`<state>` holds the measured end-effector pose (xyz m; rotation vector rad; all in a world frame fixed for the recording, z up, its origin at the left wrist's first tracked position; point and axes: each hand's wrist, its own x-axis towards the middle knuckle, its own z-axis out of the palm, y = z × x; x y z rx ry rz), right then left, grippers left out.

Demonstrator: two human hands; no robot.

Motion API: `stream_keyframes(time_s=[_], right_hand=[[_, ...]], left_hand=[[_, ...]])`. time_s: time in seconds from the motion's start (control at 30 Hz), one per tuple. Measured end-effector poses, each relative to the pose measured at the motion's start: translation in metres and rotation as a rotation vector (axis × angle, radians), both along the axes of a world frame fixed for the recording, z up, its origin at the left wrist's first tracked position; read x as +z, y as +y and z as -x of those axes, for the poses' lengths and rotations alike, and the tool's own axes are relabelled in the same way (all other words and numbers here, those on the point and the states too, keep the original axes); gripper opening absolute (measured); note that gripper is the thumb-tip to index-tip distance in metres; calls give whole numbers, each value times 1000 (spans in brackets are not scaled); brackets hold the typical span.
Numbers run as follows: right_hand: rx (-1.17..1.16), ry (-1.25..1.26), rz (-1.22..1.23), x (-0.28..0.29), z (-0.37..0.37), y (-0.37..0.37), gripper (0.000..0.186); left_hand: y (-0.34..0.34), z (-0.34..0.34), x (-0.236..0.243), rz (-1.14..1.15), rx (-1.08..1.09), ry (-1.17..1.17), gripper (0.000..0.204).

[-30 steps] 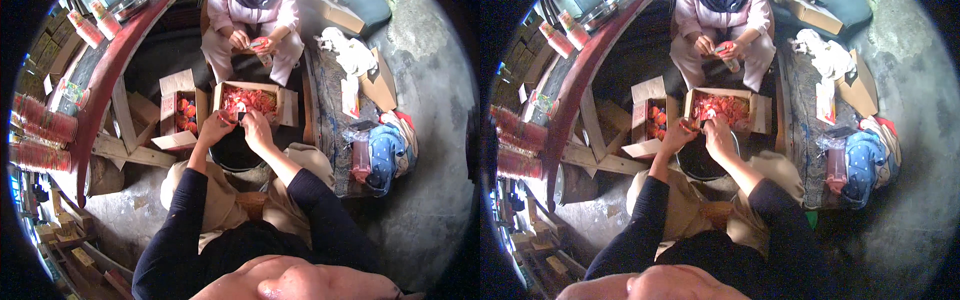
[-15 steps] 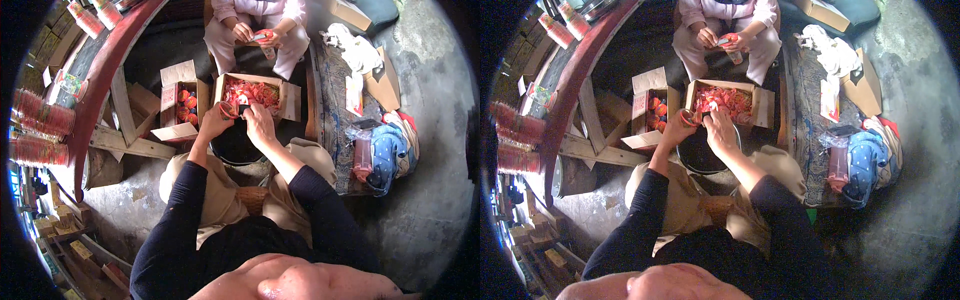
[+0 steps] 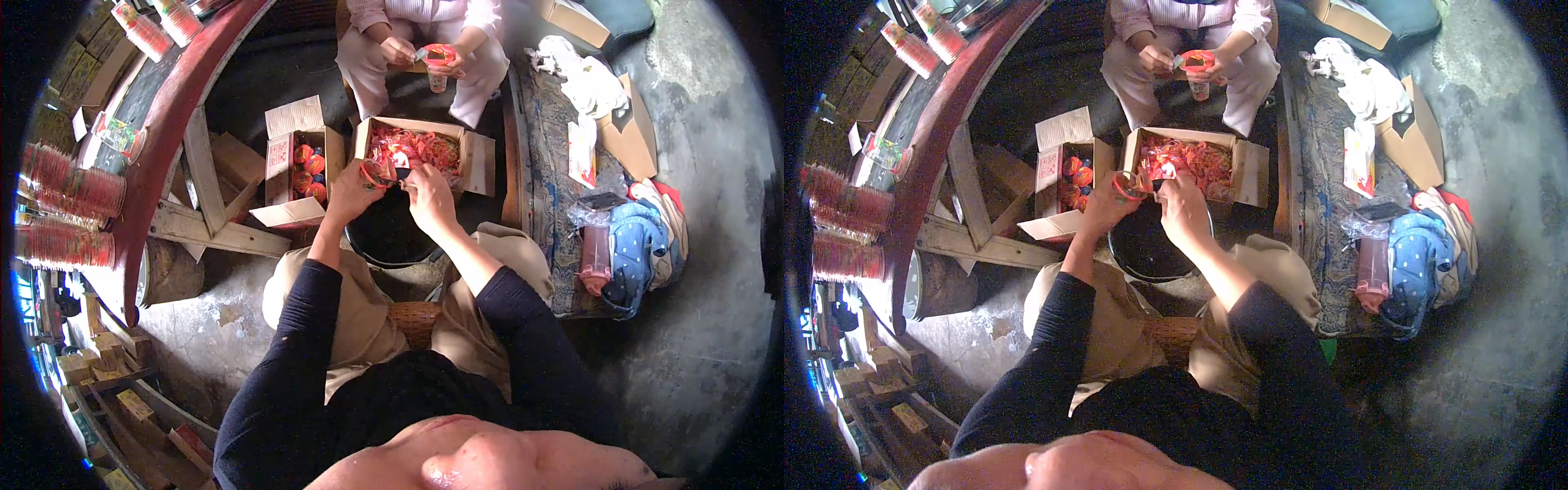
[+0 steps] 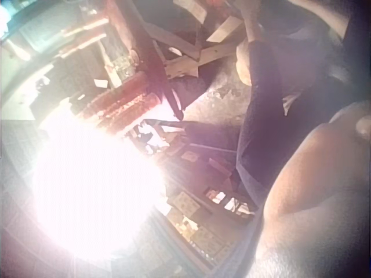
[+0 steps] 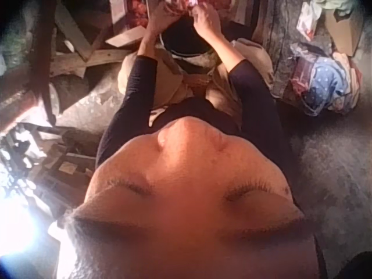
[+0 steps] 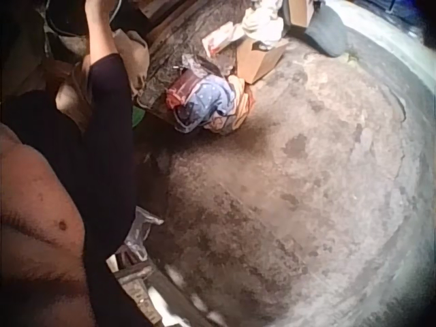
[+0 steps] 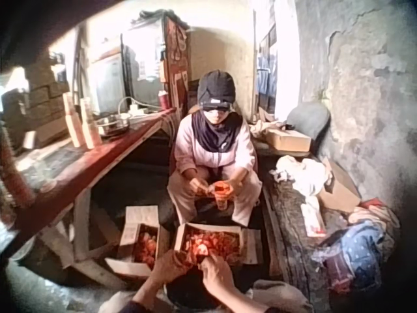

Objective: The person sits on the floor and wraps small red cylindrical candles with clear plastic film. They use a small knife to cut the film and seal the packages, placing the finished items into a cardboard box.

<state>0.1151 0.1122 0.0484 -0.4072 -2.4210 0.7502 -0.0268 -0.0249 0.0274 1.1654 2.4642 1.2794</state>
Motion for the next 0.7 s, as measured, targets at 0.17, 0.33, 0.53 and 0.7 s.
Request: stream_keyframes(time_s=[0.17, 0.33, 0.53, 0.7], right_hand=[[-6, -24, -60, 5, -4, 2, 10], [38, 75, -276, 5, -4, -1, 8], [41, 17, -354, 5, 1, -11, 4], [24, 10, -153, -7, 5, -5, 5]], left_hand=[[2, -5, 13, 16, 32, -109, 52], [1, -10, 14, 15, 24, -161, 48], [-1, 5, -6, -25, -155, -458, 43], [0, -1, -11, -54, -88, -366, 49]])
